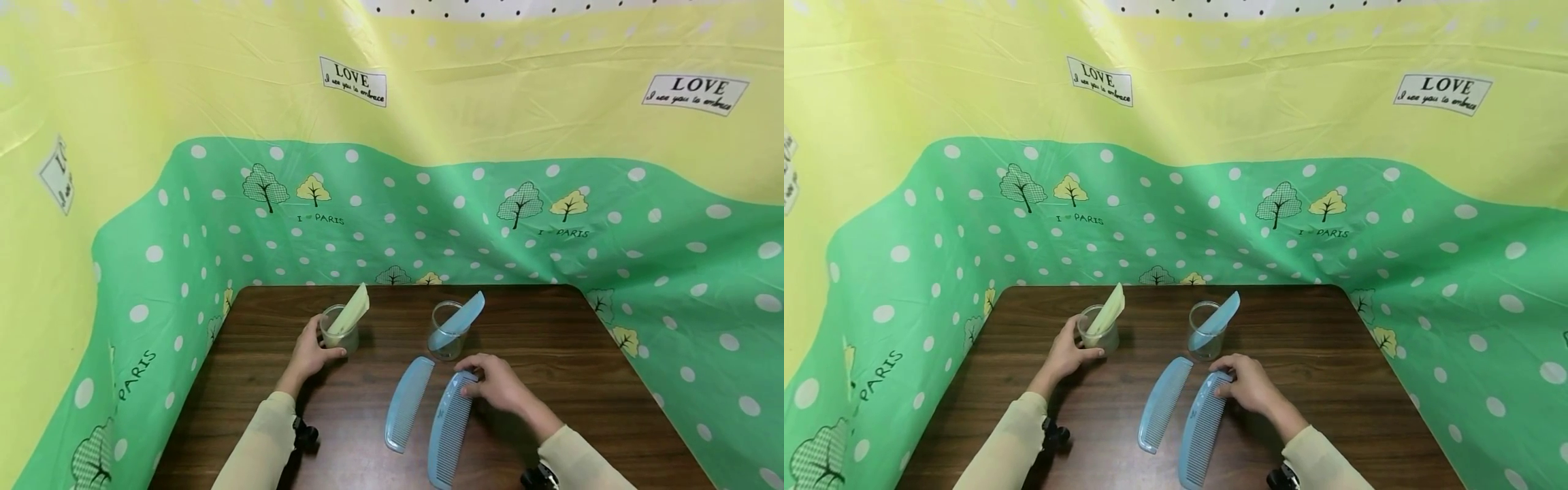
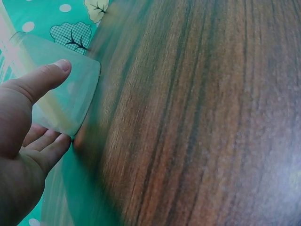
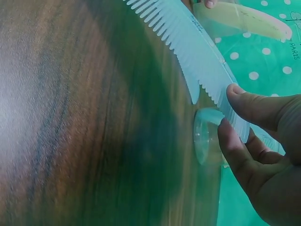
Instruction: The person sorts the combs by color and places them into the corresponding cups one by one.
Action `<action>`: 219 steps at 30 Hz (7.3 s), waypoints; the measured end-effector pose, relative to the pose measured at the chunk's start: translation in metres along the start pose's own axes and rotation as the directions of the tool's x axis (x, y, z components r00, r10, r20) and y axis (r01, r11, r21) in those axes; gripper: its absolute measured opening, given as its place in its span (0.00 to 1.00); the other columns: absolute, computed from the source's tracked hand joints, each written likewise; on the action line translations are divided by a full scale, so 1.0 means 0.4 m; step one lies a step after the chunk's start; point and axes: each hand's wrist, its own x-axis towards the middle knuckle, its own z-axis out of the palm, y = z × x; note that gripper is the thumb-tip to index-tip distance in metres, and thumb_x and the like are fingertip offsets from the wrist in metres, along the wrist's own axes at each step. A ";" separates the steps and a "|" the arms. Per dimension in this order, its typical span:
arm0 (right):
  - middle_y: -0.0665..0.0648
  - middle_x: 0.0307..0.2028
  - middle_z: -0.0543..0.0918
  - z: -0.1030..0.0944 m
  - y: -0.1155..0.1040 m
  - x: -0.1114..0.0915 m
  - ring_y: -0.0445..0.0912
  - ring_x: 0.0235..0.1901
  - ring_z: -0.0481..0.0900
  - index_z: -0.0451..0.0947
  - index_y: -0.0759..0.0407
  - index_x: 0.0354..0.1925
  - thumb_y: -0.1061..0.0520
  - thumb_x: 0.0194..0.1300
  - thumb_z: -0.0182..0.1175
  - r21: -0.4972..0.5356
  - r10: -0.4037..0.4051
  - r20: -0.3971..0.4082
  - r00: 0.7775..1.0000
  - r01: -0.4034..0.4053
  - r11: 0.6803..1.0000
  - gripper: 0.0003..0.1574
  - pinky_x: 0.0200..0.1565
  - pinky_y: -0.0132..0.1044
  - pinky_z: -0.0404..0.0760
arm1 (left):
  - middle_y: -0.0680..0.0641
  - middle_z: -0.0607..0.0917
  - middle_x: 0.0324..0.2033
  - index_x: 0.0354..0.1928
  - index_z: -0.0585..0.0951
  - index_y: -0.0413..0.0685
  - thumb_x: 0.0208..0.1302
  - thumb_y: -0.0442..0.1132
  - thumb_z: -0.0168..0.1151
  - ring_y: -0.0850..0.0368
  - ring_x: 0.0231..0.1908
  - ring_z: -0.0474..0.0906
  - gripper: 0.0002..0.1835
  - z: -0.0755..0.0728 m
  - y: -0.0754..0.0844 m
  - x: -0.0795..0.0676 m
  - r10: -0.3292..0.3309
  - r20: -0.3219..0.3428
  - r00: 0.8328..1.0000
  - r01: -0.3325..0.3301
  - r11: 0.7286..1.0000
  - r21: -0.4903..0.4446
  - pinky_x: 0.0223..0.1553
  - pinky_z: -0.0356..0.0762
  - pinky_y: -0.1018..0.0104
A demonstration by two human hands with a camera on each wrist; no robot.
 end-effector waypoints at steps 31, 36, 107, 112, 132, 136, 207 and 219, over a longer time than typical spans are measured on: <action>0.64 0.42 0.86 -0.079 -0.014 -0.032 0.44 0.33 0.88 0.83 0.69 0.53 0.64 0.66 0.69 0.255 0.073 0.001 0.997 -0.071 0.964 0.18 0.34 0.39 0.89 | 0.37 0.70 0.70 0.73 0.63 0.44 0.48 0.36 0.85 0.40 0.69 0.69 0.52 -0.002 0.007 0.000 -0.003 0.006 1.000 0.003 1.000 0.009 0.62 0.79 0.48; 0.67 0.45 0.86 -0.091 -0.023 -0.033 0.47 0.34 0.88 0.83 0.69 0.54 0.64 0.66 0.69 0.281 0.051 0.007 0.999 -0.051 0.958 0.19 0.35 0.41 0.89 | 0.37 0.69 0.70 0.73 0.63 0.44 0.48 0.37 0.84 0.39 0.69 0.69 0.52 -0.002 0.004 0.000 -0.004 0.008 1.000 0.004 1.000 0.014 0.62 0.79 0.48; 0.50 0.36 0.83 -0.252 -0.125 0.003 0.40 0.27 0.88 0.82 0.72 0.54 0.67 0.63 0.71 0.378 0.113 -0.627 0.771 0.174 0.909 0.21 0.32 0.30 0.87 | 0.37 0.69 0.70 0.73 0.64 0.44 0.49 0.36 0.84 0.39 0.68 0.70 0.51 -0.003 0.000 -0.003 -0.014 0.010 1.000 0.014 1.000 -0.002 0.62 0.79 0.47; 0.51 0.36 0.83 -0.264 -0.130 0.015 0.39 0.26 0.88 0.83 0.72 0.54 0.67 0.62 0.72 0.367 0.134 -0.657 0.742 0.159 0.917 0.21 0.32 0.30 0.87 | 0.37 0.69 0.70 0.74 0.63 0.44 0.49 0.36 0.84 0.39 0.68 0.70 0.52 -0.003 0.001 -0.005 -0.014 0.006 1.000 0.014 1.000 0.007 0.62 0.79 0.47; 0.49 0.36 0.83 -0.274 -0.093 0.061 0.34 0.25 0.86 0.85 0.67 0.53 0.64 0.63 0.72 0.294 0.148 -0.702 0.697 0.095 0.951 0.19 0.31 0.26 0.85 | 0.36 0.68 0.70 0.74 0.63 0.43 0.48 0.35 0.84 0.39 0.69 0.69 0.52 0.000 -0.001 0.000 -0.018 0.005 1.000 0.018 1.000 -0.016 0.63 0.78 0.48; 0.49 0.35 0.84 -0.262 -0.084 0.075 0.32 0.25 0.85 0.86 0.65 0.51 0.62 0.63 0.73 0.235 0.112 -0.707 0.698 0.082 0.968 0.18 0.31 0.25 0.84 | 0.37 0.69 0.70 0.74 0.63 0.43 0.48 0.35 0.84 0.40 0.69 0.69 0.52 -0.003 0.000 -0.002 -0.012 0.001 1.000 0.012 1.000 -0.013 0.63 0.78 0.47; 0.56 0.39 0.80 -0.148 -0.047 0.107 0.44 0.34 0.76 0.88 0.56 0.52 0.54 0.61 0.76 -0.043 -0.066 -0.598 0.799 0.050 0.998 0.21 0.35 0.20 0.72 | 0.39 0.70 0.70 0.73 0.65 0.46 0.48 0.33 0.84 0.41 0.69 0.69 0.51 0.002 -0.006 0.006 -0.034 -0.009 0.999 0.034 0.999 -0.014 0.64 0.77 0.49; 0.54 0.37 0.83 -0.084 -0.054 0.077 0.37 0.32 0.76 0.89 0.55 0.43 0.56 0.58 0.78 0.039 -0.052 -0.583 0.811 0.091 0.995 0.14 0.34 0.21 0.75 | 0.38 0.69 0.70 0.73 0.64 0.45 0.48 0.33 0.84 0.41 0.70 0.68 0.51 0.001 -0.001 0.006 -0.034 0.000 0.999 0.034 0.999 -0.024 0.64 0.77 0.48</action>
